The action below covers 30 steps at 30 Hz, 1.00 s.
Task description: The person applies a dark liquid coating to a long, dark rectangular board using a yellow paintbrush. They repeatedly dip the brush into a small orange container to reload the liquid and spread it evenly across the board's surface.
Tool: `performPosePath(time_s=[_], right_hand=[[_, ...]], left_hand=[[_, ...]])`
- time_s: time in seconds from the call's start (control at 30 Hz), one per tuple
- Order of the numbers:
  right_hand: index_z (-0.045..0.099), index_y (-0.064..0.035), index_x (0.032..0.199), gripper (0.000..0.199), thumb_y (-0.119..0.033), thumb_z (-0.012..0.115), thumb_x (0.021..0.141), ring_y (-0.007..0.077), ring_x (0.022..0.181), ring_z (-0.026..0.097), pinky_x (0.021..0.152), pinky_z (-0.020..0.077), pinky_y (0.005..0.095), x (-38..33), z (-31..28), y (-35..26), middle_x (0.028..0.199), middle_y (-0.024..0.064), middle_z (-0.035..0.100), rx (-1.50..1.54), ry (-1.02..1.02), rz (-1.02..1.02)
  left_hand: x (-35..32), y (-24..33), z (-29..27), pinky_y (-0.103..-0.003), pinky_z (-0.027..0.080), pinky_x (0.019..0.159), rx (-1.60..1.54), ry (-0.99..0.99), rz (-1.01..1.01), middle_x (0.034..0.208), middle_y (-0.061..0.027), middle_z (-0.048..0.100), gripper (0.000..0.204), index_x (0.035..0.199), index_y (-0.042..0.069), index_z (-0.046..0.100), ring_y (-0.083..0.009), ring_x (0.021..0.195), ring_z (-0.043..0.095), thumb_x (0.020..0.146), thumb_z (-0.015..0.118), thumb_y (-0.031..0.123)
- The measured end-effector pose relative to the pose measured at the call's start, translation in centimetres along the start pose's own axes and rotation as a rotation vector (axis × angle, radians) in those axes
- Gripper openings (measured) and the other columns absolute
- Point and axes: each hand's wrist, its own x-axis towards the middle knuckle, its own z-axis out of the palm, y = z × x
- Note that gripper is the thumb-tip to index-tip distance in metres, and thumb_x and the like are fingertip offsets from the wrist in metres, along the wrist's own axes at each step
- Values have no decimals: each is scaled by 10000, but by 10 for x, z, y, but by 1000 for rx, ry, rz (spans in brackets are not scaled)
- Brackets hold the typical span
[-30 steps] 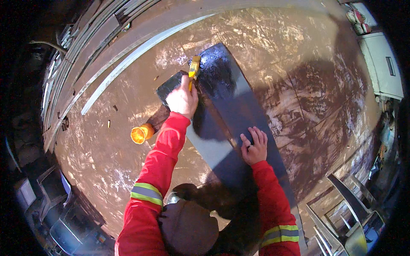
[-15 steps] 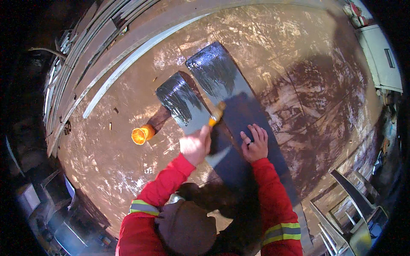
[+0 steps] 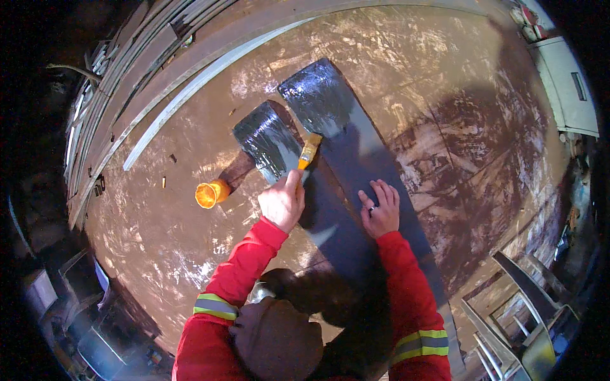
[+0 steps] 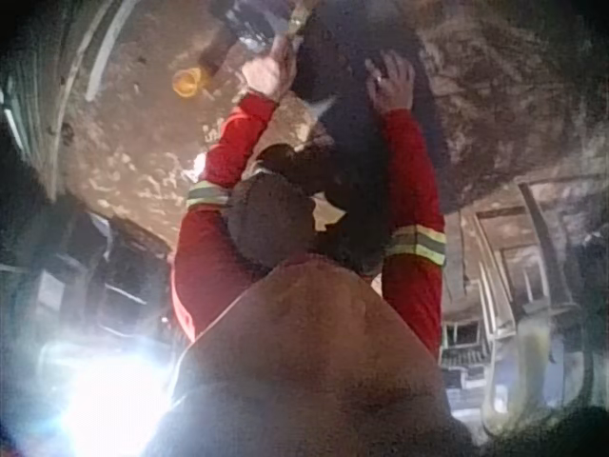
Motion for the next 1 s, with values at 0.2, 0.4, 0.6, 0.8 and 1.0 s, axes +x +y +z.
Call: performPosePath(time_s=[0.2,0.4,0.6,0.8,1.0], right_hand=[[664,-171,1107,415,-127,672,694,325,1246,458,1041,339,500,0,0,-2,1269,122,549,19,-12,14],[661,-174,1118,428,-139,666,691,324,1251,454,1054,329,498,-1,1,0,1275,119,542,3,-12,13],[663,-163,1105,419,-141,669,687,319,1247,456,1052,329,498,0,1,-1,1268,120,545,13,17,-4],[664,-163,1101,410,-156,672,691,315,1253,451,1047,333,501,1,-1,2,1270,120,544,17,-9,9],[666,-160,1088,384,-161,660,704,317,1250,455,1043,338,505,2,1,-1,1270,124,545,9,8,1]], left_hand=[[-4,-2,-1,-393,458,459,3,11,13,651,-93,577,126,985,122,570,-279,526,599,862,593,132],[2,0,-20,-379,480,470,-63,72,-14,700,-106,639,204,1042,122,570,-270,551,640,847,627,125],[75,-7,8,-429,465,455,74,111,28,654,-126,620,153,1027,116,557,-305,508,611,877,560,147],[-14,29,26,-422,425,420,108,-179,259,644,-56,554,317,1106,162,575,-250,478,581,792,604,133],[85,-8,40,-422,477,443,112,98,134,659,-76,584,263,1076,159,578,-286,527,613,819,567,106]])
